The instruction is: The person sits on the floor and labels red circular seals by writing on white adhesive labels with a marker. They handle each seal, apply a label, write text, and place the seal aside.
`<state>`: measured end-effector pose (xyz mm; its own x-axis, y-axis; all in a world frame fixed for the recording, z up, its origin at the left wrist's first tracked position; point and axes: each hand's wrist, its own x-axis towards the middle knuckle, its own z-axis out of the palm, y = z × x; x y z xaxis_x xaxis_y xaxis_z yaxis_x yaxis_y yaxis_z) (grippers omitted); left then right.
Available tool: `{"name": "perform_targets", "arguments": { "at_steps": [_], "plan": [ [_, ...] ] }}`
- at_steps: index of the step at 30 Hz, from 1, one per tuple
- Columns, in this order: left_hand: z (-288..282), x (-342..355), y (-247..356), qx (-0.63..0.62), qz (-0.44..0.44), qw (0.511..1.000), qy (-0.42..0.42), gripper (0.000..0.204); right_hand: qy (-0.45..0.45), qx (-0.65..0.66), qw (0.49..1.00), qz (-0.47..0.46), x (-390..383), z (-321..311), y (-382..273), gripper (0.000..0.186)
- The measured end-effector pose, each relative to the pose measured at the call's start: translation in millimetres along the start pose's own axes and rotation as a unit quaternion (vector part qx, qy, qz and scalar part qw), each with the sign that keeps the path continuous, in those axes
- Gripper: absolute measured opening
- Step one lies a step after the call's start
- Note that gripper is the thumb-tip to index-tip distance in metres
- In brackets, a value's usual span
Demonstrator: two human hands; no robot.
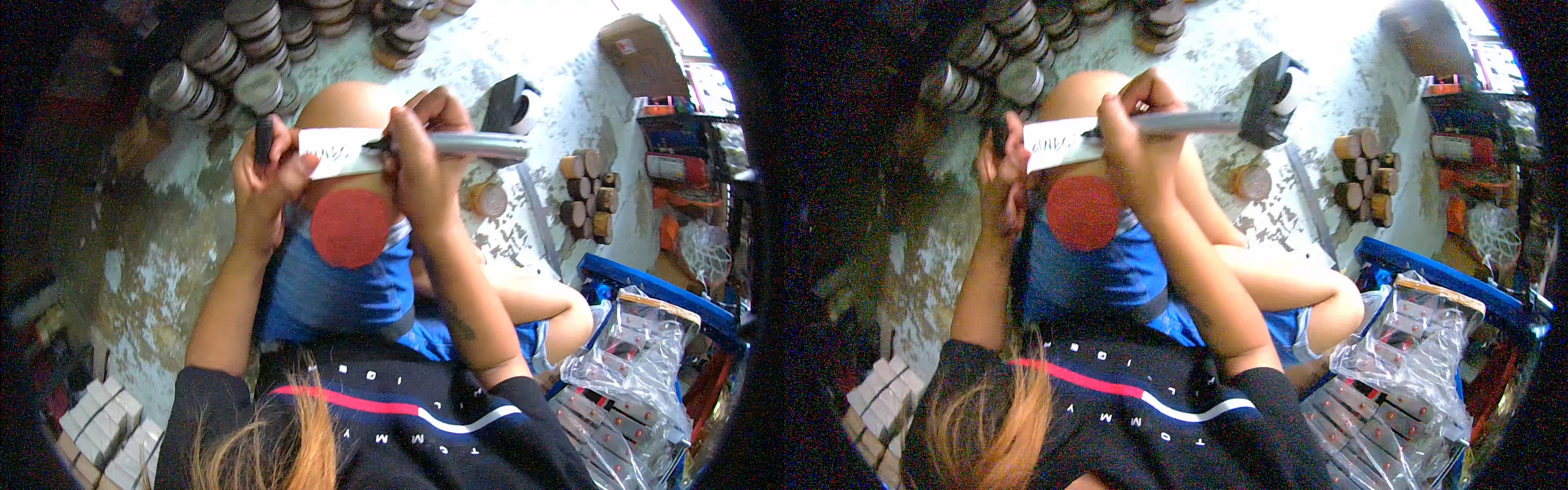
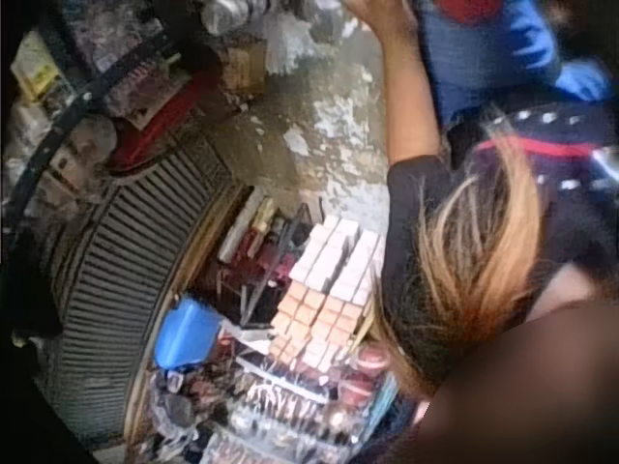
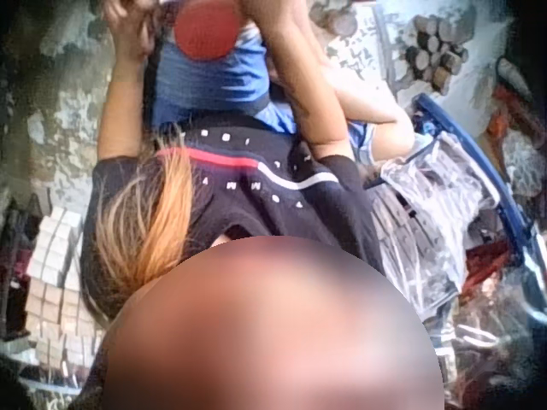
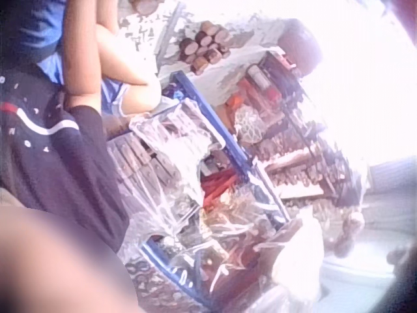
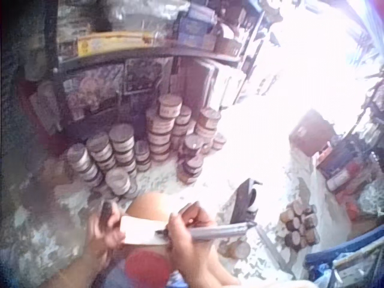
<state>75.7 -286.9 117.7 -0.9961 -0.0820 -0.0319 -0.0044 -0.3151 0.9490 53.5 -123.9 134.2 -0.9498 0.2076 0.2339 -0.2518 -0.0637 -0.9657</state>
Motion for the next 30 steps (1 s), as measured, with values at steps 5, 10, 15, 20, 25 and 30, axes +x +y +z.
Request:
{"name": "perform_targets", "arguments": {
  "at_steps": [5,10,15,20,25,30],
  "plan": [
    [1,-1,-3,0.101,0.035,0.994,-0.036,0.051,-0.006,-0.069,0.998,0.007,-1,-8,-1,0.023],
    [7,-4,-7,0.101,0.048,0.994,-0.009,0.050,0.027,0.102,0.994,0.018,0,2,4,0.022],
    [9,-5,-13,0.115,0.016,0.993,0.027,0.050,0.014,0.099,0.994,0.054,-2,-1,5,0.022],
    [6,-2,-6,0.161,-0.024,0.987,0.005,0.041,-0.037,0.095,0.994,0.044,-3,-6,-3,0.021],
    [12,1,3,0.167,-0.001,0.986,-0.013,0.044,-0.015,0.069,0.997,-0.016,-5,0,-3,0.025],
    [14,2,3,0.131,0.001,0.991,-0.023,0.043,0.055,-0.011,0.997,-0.046,-8,-1,3,0.028]
  ]
}}
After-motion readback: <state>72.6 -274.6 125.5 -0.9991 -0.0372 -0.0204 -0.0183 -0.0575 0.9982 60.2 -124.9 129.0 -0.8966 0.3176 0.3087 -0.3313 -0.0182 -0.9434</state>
